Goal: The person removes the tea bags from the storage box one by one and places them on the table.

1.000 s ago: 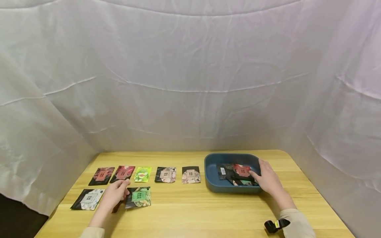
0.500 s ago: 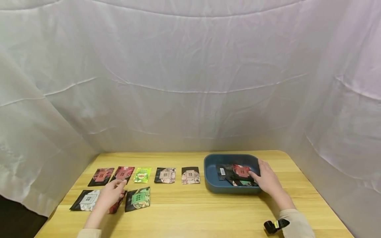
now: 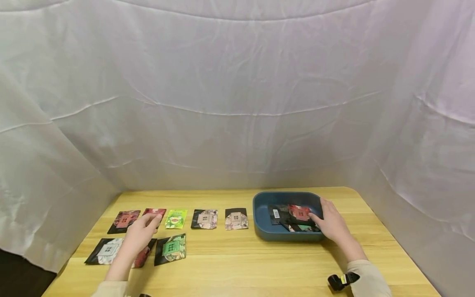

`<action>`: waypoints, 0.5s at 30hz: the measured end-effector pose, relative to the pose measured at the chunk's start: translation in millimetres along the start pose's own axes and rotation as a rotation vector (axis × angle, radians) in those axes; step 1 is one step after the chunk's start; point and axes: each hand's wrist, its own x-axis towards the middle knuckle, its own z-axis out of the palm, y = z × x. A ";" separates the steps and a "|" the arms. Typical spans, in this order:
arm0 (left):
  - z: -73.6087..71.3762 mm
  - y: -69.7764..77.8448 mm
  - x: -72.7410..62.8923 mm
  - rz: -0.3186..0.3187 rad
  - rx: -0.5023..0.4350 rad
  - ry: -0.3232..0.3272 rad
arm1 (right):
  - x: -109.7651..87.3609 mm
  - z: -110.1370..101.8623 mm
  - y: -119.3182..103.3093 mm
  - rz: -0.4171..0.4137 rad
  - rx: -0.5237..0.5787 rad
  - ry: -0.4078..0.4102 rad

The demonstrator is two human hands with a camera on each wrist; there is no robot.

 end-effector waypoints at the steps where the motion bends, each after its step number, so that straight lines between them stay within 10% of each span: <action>1: 0.4 3.4 0.1 0.003 -0.015 -0.003 | 0.0 0.1 -0.1 0.001 0.001 -0.001; 15: 16.6 53.2 17.3 0.093 -0.144 -0.010 | 0.7 -1.5 -0.8 0.003 0.010 0.000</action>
